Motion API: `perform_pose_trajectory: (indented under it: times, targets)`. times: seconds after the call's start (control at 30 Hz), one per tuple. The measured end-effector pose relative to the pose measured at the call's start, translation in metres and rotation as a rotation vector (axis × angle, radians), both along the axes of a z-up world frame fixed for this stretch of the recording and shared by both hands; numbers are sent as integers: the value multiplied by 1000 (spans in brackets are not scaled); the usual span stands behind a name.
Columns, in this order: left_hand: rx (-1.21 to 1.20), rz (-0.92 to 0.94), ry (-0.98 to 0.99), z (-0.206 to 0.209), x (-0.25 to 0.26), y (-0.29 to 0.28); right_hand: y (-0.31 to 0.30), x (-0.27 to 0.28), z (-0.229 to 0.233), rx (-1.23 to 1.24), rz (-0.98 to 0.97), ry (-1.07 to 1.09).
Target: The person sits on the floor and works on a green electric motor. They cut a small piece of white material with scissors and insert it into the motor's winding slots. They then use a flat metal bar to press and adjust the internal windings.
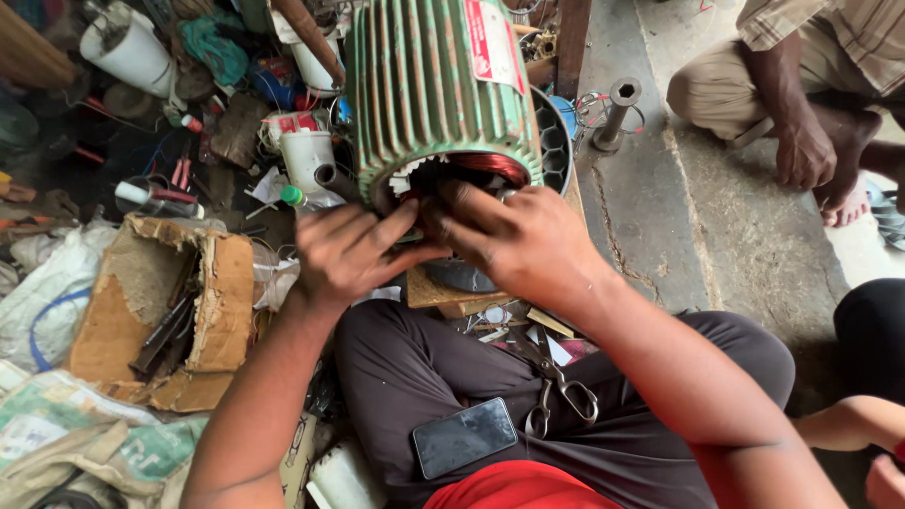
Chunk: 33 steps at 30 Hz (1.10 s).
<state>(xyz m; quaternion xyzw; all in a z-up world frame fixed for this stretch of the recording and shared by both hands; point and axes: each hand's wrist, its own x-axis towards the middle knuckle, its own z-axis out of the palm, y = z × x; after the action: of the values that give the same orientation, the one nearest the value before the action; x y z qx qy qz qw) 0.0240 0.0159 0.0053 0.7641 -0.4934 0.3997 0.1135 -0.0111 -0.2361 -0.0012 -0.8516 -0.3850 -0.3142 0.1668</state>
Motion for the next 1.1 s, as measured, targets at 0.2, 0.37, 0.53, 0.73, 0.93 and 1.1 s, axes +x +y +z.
perform_pose_trajectory:
  times: [0.2, 0.37, 0.53, 0.73, 0.93, 1.1]
  targets:
    - [91, -24, 118, 1, 11, 18, 2, -4, -6, 113, -10, 39]
    - [124, -74, 73, 0, 27, 25, -11, -57, -43, 463, -89, -13]
    - [52, -53, 30, -12, 12, 13, -53, -96, -135, 510, -350, 462]
    - [-61, 112, -80, -41, 1, 2, -88, -86, -271, -103, -537, 889]
    - [-226, 276, -281, -54, -7, -28, -60, -59, -380, -361, -673, 1117]
    - [-305, 206, -21, -53, -18, -32, -51, -52, -420, -373, -761, 1106]
